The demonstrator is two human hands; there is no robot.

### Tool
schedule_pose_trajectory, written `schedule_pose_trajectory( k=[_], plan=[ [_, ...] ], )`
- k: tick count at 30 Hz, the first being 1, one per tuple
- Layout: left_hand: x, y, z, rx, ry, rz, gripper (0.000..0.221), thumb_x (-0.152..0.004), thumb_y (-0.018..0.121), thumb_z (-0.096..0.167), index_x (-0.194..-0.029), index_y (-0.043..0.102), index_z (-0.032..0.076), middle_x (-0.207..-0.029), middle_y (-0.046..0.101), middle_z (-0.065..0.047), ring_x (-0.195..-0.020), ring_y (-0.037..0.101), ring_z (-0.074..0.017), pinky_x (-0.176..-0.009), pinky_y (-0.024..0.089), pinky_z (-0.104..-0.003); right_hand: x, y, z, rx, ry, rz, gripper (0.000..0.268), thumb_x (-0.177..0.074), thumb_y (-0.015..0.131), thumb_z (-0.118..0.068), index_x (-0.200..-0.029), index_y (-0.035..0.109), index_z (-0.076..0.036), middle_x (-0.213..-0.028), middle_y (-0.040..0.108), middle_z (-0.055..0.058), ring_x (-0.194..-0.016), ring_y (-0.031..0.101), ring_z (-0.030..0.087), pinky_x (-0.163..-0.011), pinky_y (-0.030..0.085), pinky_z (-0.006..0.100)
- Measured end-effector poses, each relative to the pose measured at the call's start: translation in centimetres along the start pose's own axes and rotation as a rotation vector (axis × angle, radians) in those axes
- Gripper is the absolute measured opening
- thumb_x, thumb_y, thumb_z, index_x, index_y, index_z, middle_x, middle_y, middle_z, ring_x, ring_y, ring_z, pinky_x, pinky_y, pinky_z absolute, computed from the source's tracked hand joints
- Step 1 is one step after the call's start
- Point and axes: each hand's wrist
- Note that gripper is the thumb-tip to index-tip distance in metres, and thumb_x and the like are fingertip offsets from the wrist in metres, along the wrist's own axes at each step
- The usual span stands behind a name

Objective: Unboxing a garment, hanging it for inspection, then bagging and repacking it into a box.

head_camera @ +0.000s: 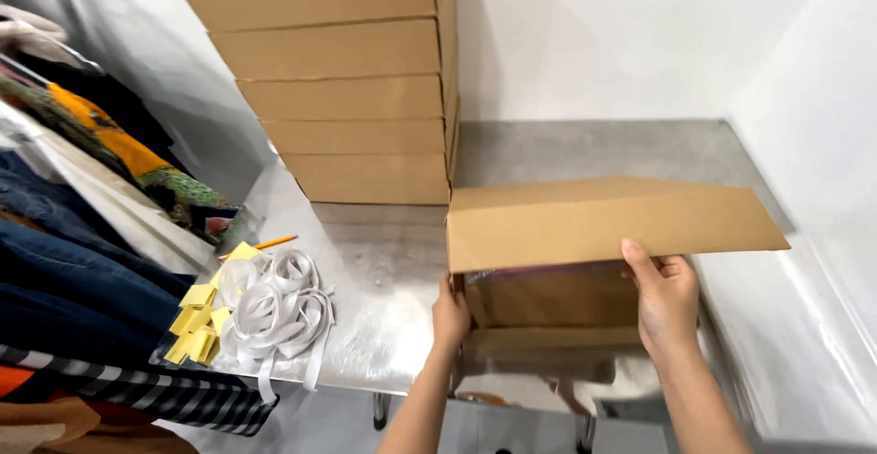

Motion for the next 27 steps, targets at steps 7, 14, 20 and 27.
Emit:
schedule_pose_trajectory(
  k=[7,14,20,27],
  plan=[
    [5.2,-3.1,0.5,-0.105,-0.092,0.097,0.062,-0.101,0.032,0.011,-0.16,0.037,0.03,-0.109,0.077,-0.019,-0.096,0.072,-0.0418,-0.078,0.053,-0.051,-6.1,7.2,-4.3,0.072,-0.094,-0.137,0.04,-0.1,0.071,-0.034,-0.121,0.07,0.0,-0.124,0.074,0.007,-0.118,0.067,0.013,-0.103,0.052,0.027],
    [8.6,-7.1,-2.6,-0.128,-0.143,0.111,0.058,-0.103,0.035,0.018,-0.16,0.033,0.029,-0.146,0.064,-0.015,-0.126,0.064,-0.0433,-0.095,0.05,-0.056,-10.2,13.8,-2.7,0.05,-0.143,-0.558,0.068,-0.096,0.067,-0.034,-0.156,0.045,-0.012,-0.168,0.042,0.012,-0.16,0.034,0.026,-0.128,0.032,0.04],
    [9.0,-8.0,-2.3,-0.25,-0.12,0.06,0.058,-0.108,0.033,0.024,-0.165,0.021,0.023,-0.154,0.051,-0.017,-0.13,0.059,-0.0446,-0.096,0.048,-0.06,-11.7,16.3,3.3,0.285,0.068,-0.589,0.068,-0.096,0.067,-0.037,-0.159,0.046,-0.023,-0.178,0.024,0.003,-0.162,0.027,0.026,-0.128,0.028,0.038],
    [9.3,-7.1,-3.2,-0.571,0.106,0.236,0.086,-0.097,0.068,0.023,-0.168,0.021,0.019,-0.157,0.042,-0.021,-0.141,0.046,-0.0438,-0.099,0.052,-0.06,-10.7,14.0,5.6,0.47,0.243,-0.675,0.081,-0.097,0.063,-0.031,-0.169,0.026,-0.021,-0.181,0.001,-0.006,-0.166,0.012,0.019,-0.132,0.017,0.037]
  ],
)
Point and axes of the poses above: each hand's wrist, its own x-axis away from the middle knuckle, its own y-axis out of the palm, z = x × y
